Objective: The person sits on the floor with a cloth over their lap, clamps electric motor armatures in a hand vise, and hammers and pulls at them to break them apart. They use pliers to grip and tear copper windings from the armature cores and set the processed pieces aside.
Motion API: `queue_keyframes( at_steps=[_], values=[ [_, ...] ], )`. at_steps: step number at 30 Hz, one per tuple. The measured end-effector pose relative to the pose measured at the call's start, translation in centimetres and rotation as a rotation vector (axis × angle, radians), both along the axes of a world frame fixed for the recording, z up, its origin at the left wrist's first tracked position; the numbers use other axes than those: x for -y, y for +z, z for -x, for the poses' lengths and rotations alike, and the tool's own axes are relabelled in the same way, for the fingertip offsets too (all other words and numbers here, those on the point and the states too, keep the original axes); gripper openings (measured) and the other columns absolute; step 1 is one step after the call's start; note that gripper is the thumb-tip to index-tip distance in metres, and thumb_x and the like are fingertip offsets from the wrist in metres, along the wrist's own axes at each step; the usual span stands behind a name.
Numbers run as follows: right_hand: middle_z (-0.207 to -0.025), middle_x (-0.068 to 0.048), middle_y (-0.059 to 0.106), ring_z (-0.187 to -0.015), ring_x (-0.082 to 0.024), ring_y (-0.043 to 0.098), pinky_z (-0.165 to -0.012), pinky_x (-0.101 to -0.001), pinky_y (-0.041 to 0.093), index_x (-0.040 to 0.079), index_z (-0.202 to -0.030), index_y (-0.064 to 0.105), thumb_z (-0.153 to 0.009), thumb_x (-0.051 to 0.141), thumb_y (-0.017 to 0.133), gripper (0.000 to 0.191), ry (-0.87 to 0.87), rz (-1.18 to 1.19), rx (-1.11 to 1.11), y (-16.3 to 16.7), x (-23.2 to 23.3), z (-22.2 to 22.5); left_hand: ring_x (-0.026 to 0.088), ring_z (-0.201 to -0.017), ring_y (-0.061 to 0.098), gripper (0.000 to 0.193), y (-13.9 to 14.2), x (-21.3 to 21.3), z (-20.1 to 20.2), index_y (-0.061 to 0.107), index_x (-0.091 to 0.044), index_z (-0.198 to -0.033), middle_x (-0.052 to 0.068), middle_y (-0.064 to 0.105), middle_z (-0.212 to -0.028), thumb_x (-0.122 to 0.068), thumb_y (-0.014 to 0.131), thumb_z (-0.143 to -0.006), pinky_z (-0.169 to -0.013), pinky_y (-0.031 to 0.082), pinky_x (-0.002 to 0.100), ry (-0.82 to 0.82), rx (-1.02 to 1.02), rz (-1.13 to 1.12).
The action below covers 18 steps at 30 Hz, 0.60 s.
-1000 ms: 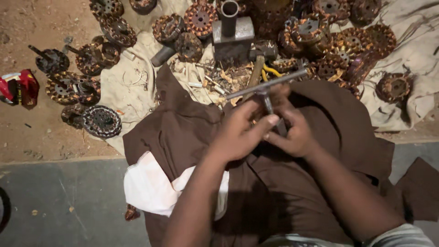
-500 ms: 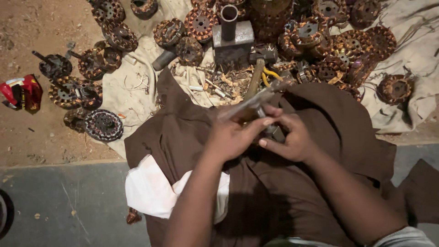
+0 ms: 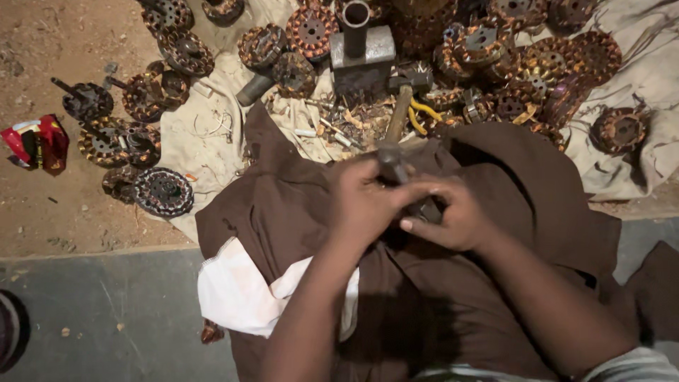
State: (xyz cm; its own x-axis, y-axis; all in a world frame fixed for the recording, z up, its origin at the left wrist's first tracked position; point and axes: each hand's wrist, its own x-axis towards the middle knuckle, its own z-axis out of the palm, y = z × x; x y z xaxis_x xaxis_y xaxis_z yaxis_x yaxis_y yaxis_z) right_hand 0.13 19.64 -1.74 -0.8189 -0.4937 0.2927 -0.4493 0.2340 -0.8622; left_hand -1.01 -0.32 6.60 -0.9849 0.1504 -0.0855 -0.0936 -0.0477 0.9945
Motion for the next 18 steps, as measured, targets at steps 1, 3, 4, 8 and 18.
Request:
queue_keyframes(
  at_steps=[1, 3, 4, 8, 18],
  values=[
    [-0.116, -0.010, 0.072, -0.110, -0.023, 0.071, -0.100, -0.0357, 0.054, 0.004, -0.116, 0.068, -0.081, 0.018, 0.086, 0.041, -0.014, -0.005, 0.007, 0.0, 0.1, -0.1, 0.020, -0.092, 0.073, 0.032, -0.1, 0.0, -0.2, 0.073, 0.005, -0.109, 0.013, 0.076, -0.102, -0.013, 0.085, -0.085, -0.084, 0.061, 0.034, 0.025, -0.068, 0.119],
    [-0.115, -0.011, 0.071, -0.110, -0.025, 0.068, -0.100, -0.0369, 0.051, 0.004, -0.114, 0.069, -0.080, 0.017, 0.086, 0.040, -0.036, -0.018, 0.013, 0.0, 0.2, -0.1, 0.015, -0.092, 0.072, 0.039, -0.1, 0.0, -0.4, 0.074, 0.000, -0.115, 0.010, 0.074, -0.103, -0.017, 0.085, -0.083, -0.082, 0.058, 0.031, 0.079, -0.212, 0.355],
    [-0.115, -0.011, 0.070, -0.109, -0.024, 0.067, -0.099, -0.0363, 0.051, 0.004, -0.118, 0.067, -0.080, 0.018, 0.084, 0.044, -0.079, 0.000, 0.078, 0.0, 0.2, -0.1, 0.013, -0.100, 0.069, 0.040, 0.0, 0.1, -0.4, 0.068, -0.002, -0.122, 0.006, 0.071, -0.111, -0.018, 0.081, -0.088, -0.088, 0.056, 0.029, -0.005, -0.200, 0.160],
    [-0.116, -0.010, 0.069, -0.107, -0.022, 0.067, -0.096, -0.0350, 0.052, 0.004, -0.120, 0.065, -0.080, 0.021, 0.084, 0.047, -0.144, -0.008, 0.088, 0.7, -0.6, 0.2, 0.011, -0.114, 0.068, 0.043, 0.4, 0.2, 0.2, 0.063, -0.004, -0.134, 0.005, 0.072, -0.123, -0.021, 0.076, -0.097, -0.102, 0.056, 0.028, -0.190, -0.043, -0.366],
    [-0.108, -0.015, 0.073, -0.090, -0.026, 0.071, -0.084, -0.0384, 0.058, 0.001, -0.132, 0.062, -0.091, 0.051, 0.079, 0.067, 0.096, 0.489, 0.698, 0.4, 0.7, -0.3, 0.013, -0.100, 0.066, 0.053, -2.6, 1.7, 1.1, 0.058, -0.005, -0.139, 0.006, 0.071, -0.112, -0.023, 0.077, -0.093, -0.089, 0.057, 0.029, 0.061, -0.088, -0.061]
  ],
)
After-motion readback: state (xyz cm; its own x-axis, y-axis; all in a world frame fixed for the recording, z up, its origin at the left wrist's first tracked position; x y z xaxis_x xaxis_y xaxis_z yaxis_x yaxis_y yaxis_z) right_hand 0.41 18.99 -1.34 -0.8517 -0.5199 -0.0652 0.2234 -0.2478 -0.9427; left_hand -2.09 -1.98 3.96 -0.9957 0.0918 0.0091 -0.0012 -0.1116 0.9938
